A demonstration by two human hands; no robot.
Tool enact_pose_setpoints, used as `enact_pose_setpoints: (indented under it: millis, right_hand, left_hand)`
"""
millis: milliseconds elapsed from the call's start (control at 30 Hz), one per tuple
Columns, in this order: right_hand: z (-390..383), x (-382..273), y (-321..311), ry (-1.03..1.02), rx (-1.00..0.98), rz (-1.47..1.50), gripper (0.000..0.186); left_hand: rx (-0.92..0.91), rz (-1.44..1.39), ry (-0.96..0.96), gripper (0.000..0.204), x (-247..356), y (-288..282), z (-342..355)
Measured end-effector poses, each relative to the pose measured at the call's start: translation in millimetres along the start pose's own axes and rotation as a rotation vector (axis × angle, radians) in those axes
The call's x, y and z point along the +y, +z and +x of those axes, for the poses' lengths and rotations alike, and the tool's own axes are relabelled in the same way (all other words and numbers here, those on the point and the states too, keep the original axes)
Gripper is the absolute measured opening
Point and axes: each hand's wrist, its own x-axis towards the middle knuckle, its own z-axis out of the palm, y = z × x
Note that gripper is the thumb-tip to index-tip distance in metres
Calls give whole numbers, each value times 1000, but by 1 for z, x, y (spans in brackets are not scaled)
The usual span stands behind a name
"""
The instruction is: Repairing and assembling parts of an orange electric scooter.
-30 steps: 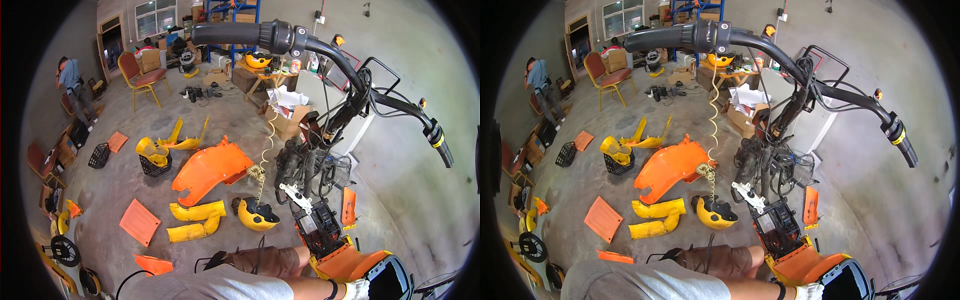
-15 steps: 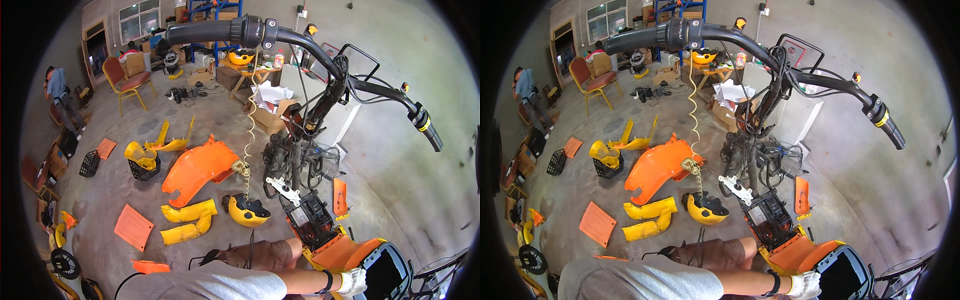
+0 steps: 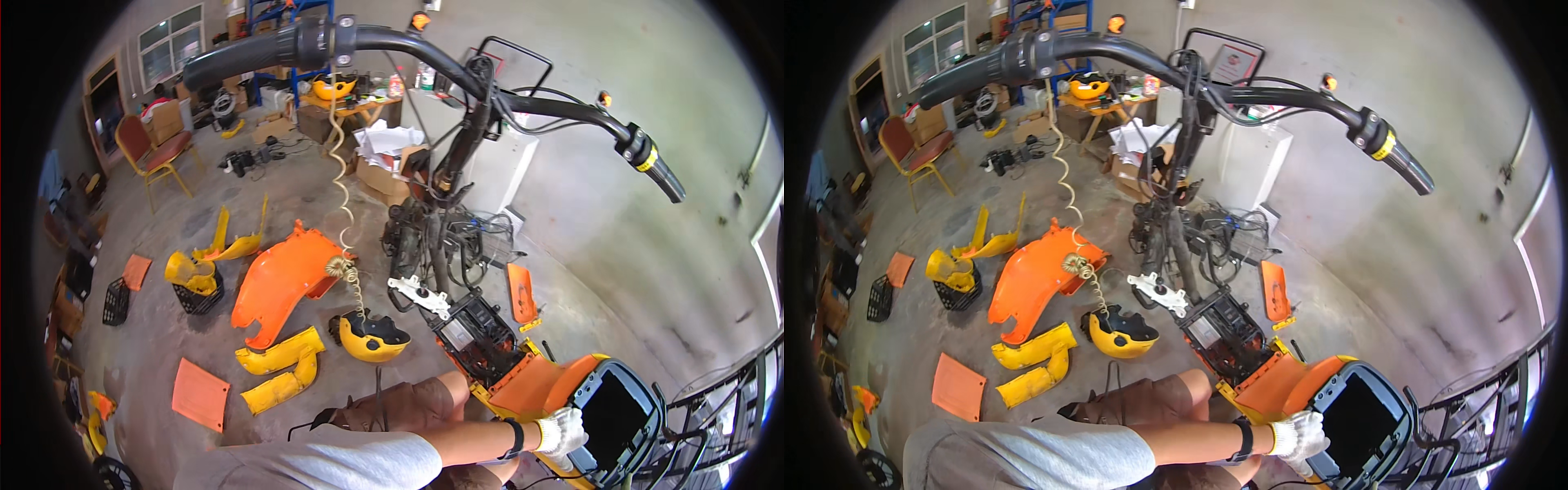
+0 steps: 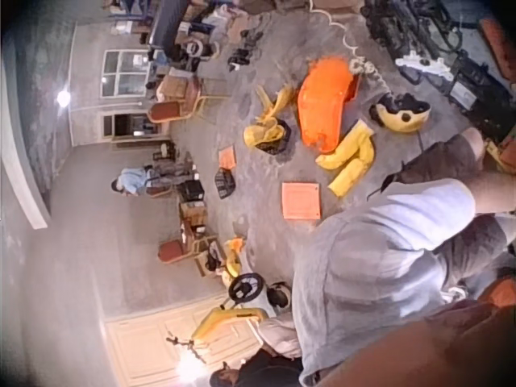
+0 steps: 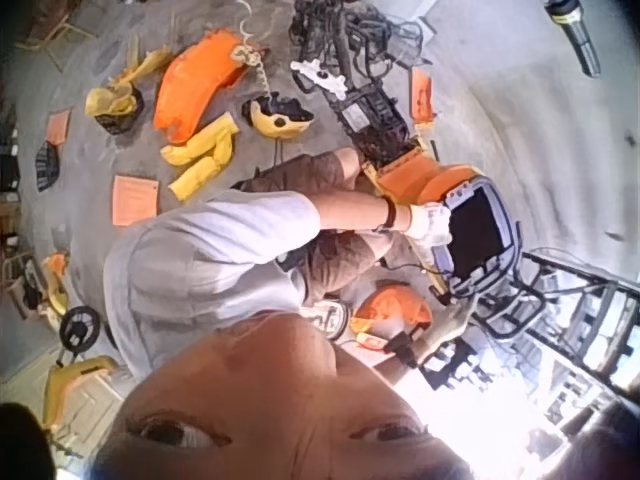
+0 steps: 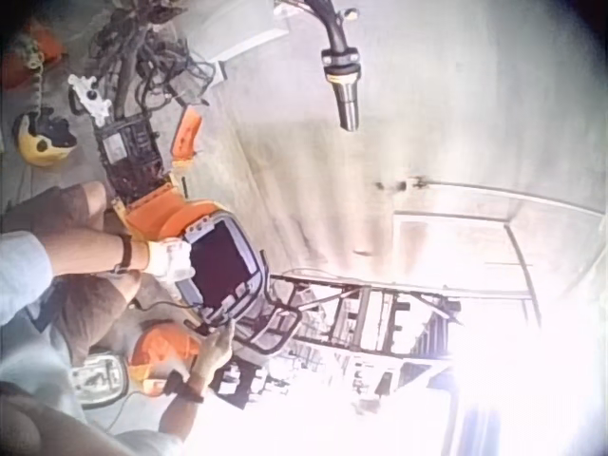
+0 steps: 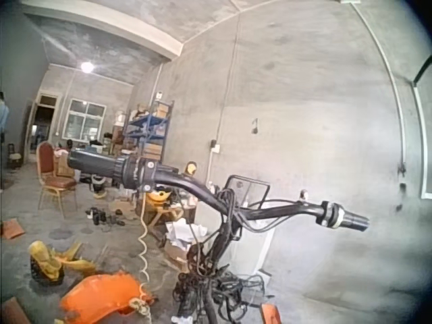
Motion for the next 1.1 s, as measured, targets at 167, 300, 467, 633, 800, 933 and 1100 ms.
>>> enact_pose_setpoints:
  millis: [167,300,467,633,800,933,1100]
  right_hand:
    - [2,6,11,0,90,-23,44]
    - [11,-5,20,497,-152,65,48]
    - [10,-10,13,493,-141,-191,37]
    - [18,-9,4,441,-210,-206,41]
    - [21,-14,-5,436,-258,-74,42]
    - [21,-18,-5,422,-303,-140,39]
    - [24,-15,-3,411,-330,-186,40]
  left_hand:
    - [1,4,-8,66,7,-15,-10]
    - [-25,79,4,65,2,-24,-9]
    - [-127,237,-2,73,12,-25,4]
    - [-123,278,3,70,21,-30,5]
    - [-95,302,-13,73,16,-28,3]
    - [-117,321,-9,73,14,-25,5]
    - [-68,302,19,72,16,-28,2]
